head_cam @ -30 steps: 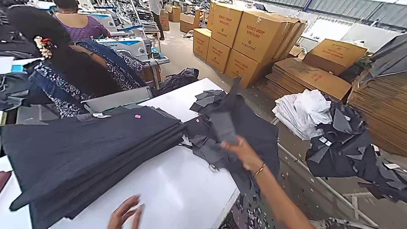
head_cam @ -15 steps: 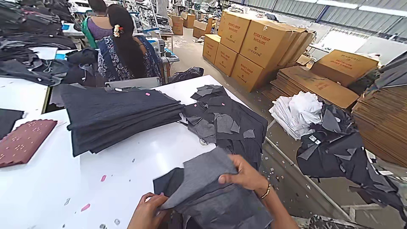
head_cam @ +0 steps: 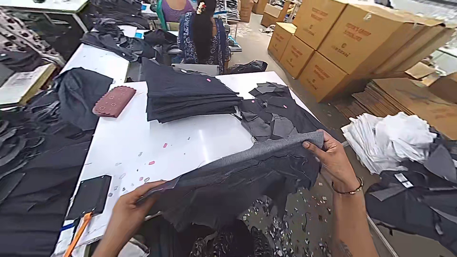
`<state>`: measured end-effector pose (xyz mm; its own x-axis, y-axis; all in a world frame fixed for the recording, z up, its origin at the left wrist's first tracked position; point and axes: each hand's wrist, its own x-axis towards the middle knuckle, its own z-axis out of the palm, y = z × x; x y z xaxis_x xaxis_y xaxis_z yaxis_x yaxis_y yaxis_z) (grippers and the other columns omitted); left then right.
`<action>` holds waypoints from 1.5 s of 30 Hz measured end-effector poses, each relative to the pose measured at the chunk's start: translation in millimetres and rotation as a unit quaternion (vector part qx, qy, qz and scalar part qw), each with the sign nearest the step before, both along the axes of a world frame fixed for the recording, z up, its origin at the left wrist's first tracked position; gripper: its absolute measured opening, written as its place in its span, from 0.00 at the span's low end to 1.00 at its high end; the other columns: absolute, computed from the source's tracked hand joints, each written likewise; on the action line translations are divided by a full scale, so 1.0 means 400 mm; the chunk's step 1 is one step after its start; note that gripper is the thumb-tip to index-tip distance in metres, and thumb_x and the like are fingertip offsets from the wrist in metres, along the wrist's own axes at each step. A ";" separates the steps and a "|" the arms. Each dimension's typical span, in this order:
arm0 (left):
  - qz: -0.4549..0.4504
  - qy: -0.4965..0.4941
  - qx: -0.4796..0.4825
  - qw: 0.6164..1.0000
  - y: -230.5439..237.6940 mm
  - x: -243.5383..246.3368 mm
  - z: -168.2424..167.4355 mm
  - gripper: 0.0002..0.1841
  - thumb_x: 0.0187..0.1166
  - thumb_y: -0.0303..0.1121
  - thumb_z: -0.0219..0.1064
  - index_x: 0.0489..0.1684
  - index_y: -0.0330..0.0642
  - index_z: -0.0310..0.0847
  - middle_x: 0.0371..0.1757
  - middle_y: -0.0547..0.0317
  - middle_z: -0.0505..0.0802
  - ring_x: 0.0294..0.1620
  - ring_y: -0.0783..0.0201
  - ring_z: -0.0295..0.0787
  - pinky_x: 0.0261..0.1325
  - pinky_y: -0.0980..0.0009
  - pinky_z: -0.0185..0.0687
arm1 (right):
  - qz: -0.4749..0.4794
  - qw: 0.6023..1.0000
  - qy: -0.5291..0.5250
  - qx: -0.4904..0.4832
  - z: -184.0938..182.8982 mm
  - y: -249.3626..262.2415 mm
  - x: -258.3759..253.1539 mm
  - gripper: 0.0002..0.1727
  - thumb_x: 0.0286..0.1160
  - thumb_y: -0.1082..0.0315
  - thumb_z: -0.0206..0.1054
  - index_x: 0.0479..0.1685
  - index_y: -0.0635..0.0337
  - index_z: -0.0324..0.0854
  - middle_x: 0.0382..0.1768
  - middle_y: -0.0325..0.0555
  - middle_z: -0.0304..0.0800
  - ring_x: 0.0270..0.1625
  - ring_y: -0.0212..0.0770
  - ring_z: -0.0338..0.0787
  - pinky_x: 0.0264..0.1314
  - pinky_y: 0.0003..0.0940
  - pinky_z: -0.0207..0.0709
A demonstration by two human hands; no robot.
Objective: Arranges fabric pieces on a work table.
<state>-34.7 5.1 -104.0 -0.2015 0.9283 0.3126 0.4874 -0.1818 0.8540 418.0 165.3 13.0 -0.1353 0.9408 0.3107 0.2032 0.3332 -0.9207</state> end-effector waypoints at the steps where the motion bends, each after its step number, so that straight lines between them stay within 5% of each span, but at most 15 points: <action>1: -0.002 -0.030 0.002 1.000 -0.022 -0.030 0.032 0.10 0.72 0.30 0.69 0.44 0.37 0.93 0.45 0.67 0.98 0.48 0.88 0.90 0.59 0.84 0.84 | 0.009 0.999 0.015 -0.030 -0.003 0.015 -0.015 0.10 0.67 0.73 0.74 0.44 0.49 0.83 0.31 0.21 0.91 0.23 0.13 0.81 0.21 0.09 0.72; 4: 0.037 -0.010 -0.022 0.999 -0.046 -0.138 0.071 0.11 0.65 0.32 0.70 0.40 0.39 0.94 0.42 0.71 0.98 0.45 0.88 0.90 0.56 0.83 0.86 | 0.042 0.993 -0.026 -0.107 -0.055 0.098 -0.090 0.04 0.75 0.72 0.70 0.36 0.50 0.83 0.18 0.21 0.84 0.13 0.15 0.71 0.14 0.12 0.63; 6: 0.084 0.039 -0.068 0.993 -0.005 -0.218 0.053 0.12 0.63 0.29 0.68 0.40 0.32 0.91 0.41 0.58 0.96 0.43 0.76 0.91 0.54 0.68 0.87 | 0.055 0.987 -0.077 -0.131 -0.116 0.191 -0.176 0.05 0.80 0.71 0.67 0.34 0.56 0.83 0.17 0.25 0.82 0.16 0.18 0.75 0.21 0.16 0.71; 9: 0.215 0.069 -0.107 0.968 0.125 -0.293 -0.007 0.10 0.77 0.25 0.66 0.49 0.30 0.90 0.51 0.37 0.94 0.55 0.43 0.91 0.62 0.37 0.78 | 0.076 0.984 -0.069 -0.146 -0.221 0.347 -0.337 0.12 0.82 0.79 0.60 0.57 0.69 0.87 0.34 0.45 0.94 0.32 0.29 0.90 0.40 0.25 0.85; 11: 0.312 0.126 -0.124 0.933 0.201 -0.262 -0.049 0.17 0.83 0.28 0.64 0.66 0.30 0.84 0.68 0.25 0.85 0.72 0.25 0.78 0.73 0.26 0.62 | 0.037 0.990 -0.104 -0.089 -0.296 0.407 -0.438 0.15 0.81 0.79 0.63 0.63 0.67 0.85 0.47 0.51 0.94 0.46 0.34 0.93 0.54 0.31 0.86; 13: 0.281 0.183 -0.151 0.930 0.243 -0.173 -0.110 0.29 0.83 0.35 0.64 0.82 0.30 0.69 0.84 0.22 0.68 0.85 0.22 0.59 0.81 0.23 0.48 | 0.056 0.975 -0.212 -0.033 -0.354 0.402 -0.503 0.32 0.81 0.65 0.68 0.83 0.67 0.69 0.80 0.62 0.75 0.81 0.53 0.77 0.84 0.49 0.69; 15: 0.203 0.212 -0.185 0.938 0.251 -0.058 -0.208 0.37 0.81 0.46 0.67 0.87 0.35 0.66 0.89 0.29 0.64 0.90 0.28 0.54 0.85 0.24 0.41 | 0.134 0.942 -0.305 -0.021 -0.425 0.337 -0.549 0.49 0.79 0.50 0.69 0.91 0.72 0.51 0.91 0.70 0.50 0.93 0.62 0.54 0.93 0.56 0.52; 18: 0.163 0.258 -0.263 0.915 0.176 0.042 -0.364 0.49 0.77 0.70 0.54 0.93 0.42 0.56 0.94 0.37 0.56 0.94 0.34 0.46 0.87 0.27 0.33 | 0.239 0.850 -0.469 -0.001 -0.571 0.225 -0.543 0.53 0.79 0.31 0.55 0.95 0.61 0.49 0.95 0.57 0.46 0.96 0.56 0.48 0.94 0.61 0.42; 20: 0.185 0.302 -0.236 0.905 0.094 0.051 -0.420 0.51 0.76 0.76 0.42 0.92 0.46 0.60 0.92 0.41 0.63 0.93 0.35 0.53 0.86 0.26 0.38 | 0.240 0.809 -0.535 0.038 -0.632 0.170 -0.494 0.51 0.80 0.26 0.44 0.95 0.53 0.52 0.95 0.48 0.48 0.96 0.51 0.48 0.94 0.61 0.39; 25: 0.227 0.316 -0.238 0.890 -0.037 -0.019 -0.439 0.50 0.74 0.78 0.38 0.90 0.52 0.65 0.90 0.43 0.67 0.91 0.34 0.56 0.83 0.22 0.40 | 0.175 0.818 -0.543 0.075 -0.659 0.111 -0.379 0.50 0.78 0.23 0.41 0.93 0.47 0.60 0.93 0.48 0.56 0.93 0.54 0.58 0.91 0.64 0.48; 33: 0.174 0.300 -0.289 0.892 0.226 -0.144 -0.369 0.48 0.79 0.72 0.47 0.94 0.47 0.55 0.94 0.40 0.57 0.95 0.34 0.41 0.84 0.21 0.23 | 0.119 0.833 -0.541 0.000 -0.612 0.261 -0.505 0.53 0.81 0.29 0.45 0.94 0.64 0.49 0.94 0.63 0.44 0.96 0.61 0.45 0.93 0.66 0.35; 37: 0.042 0.329 -0.161 0.930 0.126 0.037 -0.360 0.55 0.68 0.76 0.58 0.86 0.36 0.68 0.86 0.34 0.71 0.88 0.34 0.63 0.80 0.19 0.46 | 0.269 0.827 -0.488 0.077 -0.589 0.031 -0.493 0.58 0.75 0.24 0.51 0.91 0.68 0.55 0.92 0.58 0.56 0.93 0.56 0.57 0.90 0.72 0.45; 39: 0.024 0.363 -0.134 0.922 0.016 0.107 -0.401 0.55 0.53 0.58 0.79 0.86 0.36 0.68 0.86 0.34 0.71 0.86 0.33 0.66 0.74 0.16 0.50 | 0.316 0.807 -0.494 0.079 -0.603 -0.064 -0.435 0.54 0.60 0.46 0.78 0.90 0.59 0.61 0.91 0.49 0.61 0.91 0.52 0.63 0.86 0.67 0.55; 41: 0.066 0.392 -0.114 0.910 -0.035 0.132 -0.417 0.49 0.42 0.32 0.79 0.82 0.40 0.74 0.82 0.36 0.77 0.81 0.34 0.74 0.68 0.17 0.57 | 0.288 0.839 -0.456 0.072 -0.588 -0.077 -0.391 0.43 0.40 0.70 0.85 0.72 0.51 0.83 0.78 0.48 0.81 0.77 0.57 0.81 0.69 0.63 0.76; 45: 0.032 0.267 -0.291 0.918 0.014 0.107 -0.263 0.28 0.69 0.21 0.62 0.72 0.42 0.85 0.79 0.42 0.83 0.81 0.35 0.75 0.74 0.20 0.55 | 0.305 0.823 -0.460 -0.129 -0.438 0.044 -0.395 0.16 0.75 0.67 0.65 0.58 0.58 0.91 0.55 0.56 0.94 0.59 0.59 0.93 0.60 0.62 0.82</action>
